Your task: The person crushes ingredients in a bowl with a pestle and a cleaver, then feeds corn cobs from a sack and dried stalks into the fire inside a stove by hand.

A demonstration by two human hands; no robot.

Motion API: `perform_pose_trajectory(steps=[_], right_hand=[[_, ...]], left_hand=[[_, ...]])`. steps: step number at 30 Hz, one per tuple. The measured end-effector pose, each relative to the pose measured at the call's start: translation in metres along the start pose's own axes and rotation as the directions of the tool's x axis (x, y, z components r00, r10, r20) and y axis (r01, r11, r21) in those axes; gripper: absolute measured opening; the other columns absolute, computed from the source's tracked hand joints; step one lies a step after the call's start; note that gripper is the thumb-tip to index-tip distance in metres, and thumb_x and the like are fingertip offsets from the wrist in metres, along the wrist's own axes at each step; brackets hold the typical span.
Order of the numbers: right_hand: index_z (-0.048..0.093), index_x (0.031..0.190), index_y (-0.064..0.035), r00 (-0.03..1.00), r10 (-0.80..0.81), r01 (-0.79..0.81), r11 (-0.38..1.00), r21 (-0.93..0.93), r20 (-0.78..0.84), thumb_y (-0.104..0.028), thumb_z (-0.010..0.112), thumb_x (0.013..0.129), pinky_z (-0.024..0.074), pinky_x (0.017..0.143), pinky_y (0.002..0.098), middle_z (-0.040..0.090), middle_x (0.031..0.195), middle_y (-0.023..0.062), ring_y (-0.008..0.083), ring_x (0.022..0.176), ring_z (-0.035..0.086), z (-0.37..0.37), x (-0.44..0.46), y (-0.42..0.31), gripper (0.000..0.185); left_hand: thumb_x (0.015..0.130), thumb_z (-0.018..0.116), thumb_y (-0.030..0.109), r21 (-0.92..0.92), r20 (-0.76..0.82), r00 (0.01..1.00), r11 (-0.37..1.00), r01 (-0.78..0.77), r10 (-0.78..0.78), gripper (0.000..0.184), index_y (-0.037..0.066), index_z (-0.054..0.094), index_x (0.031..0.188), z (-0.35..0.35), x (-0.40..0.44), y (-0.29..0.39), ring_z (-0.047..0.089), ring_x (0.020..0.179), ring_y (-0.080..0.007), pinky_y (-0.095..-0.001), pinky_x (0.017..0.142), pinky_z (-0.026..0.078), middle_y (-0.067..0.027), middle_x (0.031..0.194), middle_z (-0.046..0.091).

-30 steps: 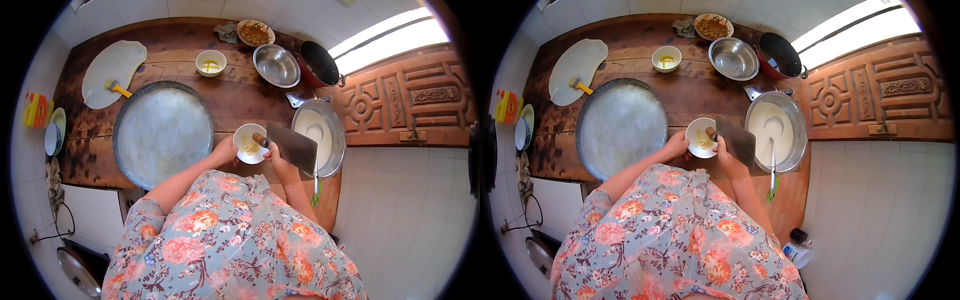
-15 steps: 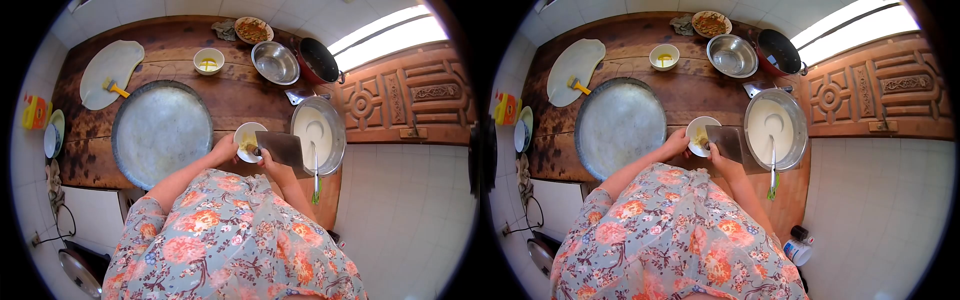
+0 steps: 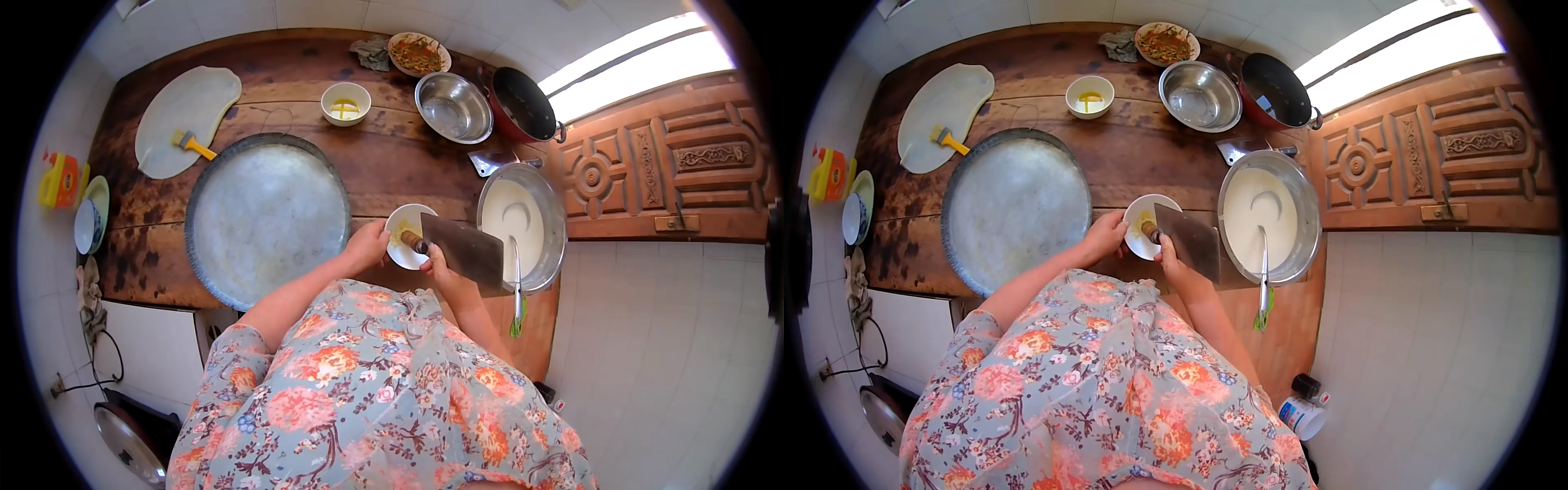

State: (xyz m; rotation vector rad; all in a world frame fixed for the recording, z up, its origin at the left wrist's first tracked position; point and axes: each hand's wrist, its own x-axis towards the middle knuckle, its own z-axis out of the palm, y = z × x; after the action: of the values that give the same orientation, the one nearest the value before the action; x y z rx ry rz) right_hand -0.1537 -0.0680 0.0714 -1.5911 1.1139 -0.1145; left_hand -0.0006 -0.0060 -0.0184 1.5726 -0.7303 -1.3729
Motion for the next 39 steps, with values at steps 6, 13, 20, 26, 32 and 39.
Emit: perform_pose_trajectory(steps=[6,13,20,26,32,39], right_hand=[[0.055,0.085,0.0006,0.928,-0.357,0.347,0.932,-0.104,-0.107,-0.019,0.048,0.082,0.0435,0.056,0.0256,0.056,0.063,0.0063,0.0126,0.055,0.054,0.004,0.008,0.018,0.021],[0.054,0.086,0.0016,0.957,-0.258,0.266,0.963,0.047,-0.133,-0.016,0.049,0.082,0.0438,0.048,0.0262,0.056,0.065,0.005,0.0103,0.053,0.054,0.006,0.009,0.01,0.018],[0.055,0.084,0.001,0.96,-0.258,0.259,0.966,0.002,-0.11,-0.016,0.048,0.083,0.0432,0.051,0.0238,0.057,0.064,0.0053,0.0102,0.056,0.055,0.005,0.015,0.018,0.019],[0.056,0.085,0.0006,0.971,-0.22,0.226,0.972,0.06,-0.09,-0.023,0.047,0.083,0.0432,0.056,0.024,0.056,0.063,0.0046,0.0107,0.057,0.054,0.009,0.016,0.024,0.025],[0.057,0.081,-0.0008,0.987,-0.14,0.144,0.988,0.052,-0.077,-0.023,0.047,0.083,0.0423,0.054,0.0241,0.055,0.061,0.0023,0.0095,0.054,0.051,0.005,0.011,0.002,0.025],[0.058,0.077,-0.0012,0.964,-0.222,0.229,0.973,0.033,-0.146,-0.023,0.049,0.082,0.0426,0.053,0.0244,0.058,0.058,0.0037,0.0106,0.052,0.054,0.0,0.024,0.031,0.024]], left_hand=[[0.084,0.037,0.015,0.252,-0.096,0.985,0.961,-0.116,0.144,0.028,0.0,0.05,0.104,0.001,0.009,-0.013,0.049,0.041,-0.0135,-0.0263,0.04,0.042,-0.0082,0.065,0.055],[0.08,0.039,0.017,0.232,-0.074,0.975,0.955,-0.186,0.208,0.03,0.0,0.05,0.103,-0.003,0.003,-0.011,0.051,0.093,-0.032,-0.0374,0.08,0.039,-0.0206,0.096,0.055],[0.078,0.039,0.012,0.275,-0.075,0.961,0.932,-0.236,0.265,0.031,0.0,0.046,0.107,-0.001,0.005,-0.023,0.05,0.095,-0.0328,-0.0377,0.082,0.038,-0.0205,0.1,0.053],[0.079,0.038,0.01,0.208,-0.085,0.958,0.945,-0.253,0.275,0.031,0.0,0.045,0.107,0.002,0.002,-0.021,0.05,0.096,-0.0324,-0.0375,0.082,0.038,-0.0209,0.099,0.053],[0.081,0.037,0.01,0.069,-0.012,0.996,0.994,-0.09,0.091,0.029,0.0,0.045,0.107,0.0,-0.009,0.002,0.057,0.074,-0.0261,-0.035,0.068,0.044,-0.0183,0.088,0.057],[0.081,0.038,0.01,0.07,-0.038,0.993,0.992,-0.106,0.109,0.029,0.0,0.044,0.108,0.0,-0.007,0.001,0.055,0.061,-0.0202,-0.0323,0.059,0.044,-0.0153,0.079,0.056]])
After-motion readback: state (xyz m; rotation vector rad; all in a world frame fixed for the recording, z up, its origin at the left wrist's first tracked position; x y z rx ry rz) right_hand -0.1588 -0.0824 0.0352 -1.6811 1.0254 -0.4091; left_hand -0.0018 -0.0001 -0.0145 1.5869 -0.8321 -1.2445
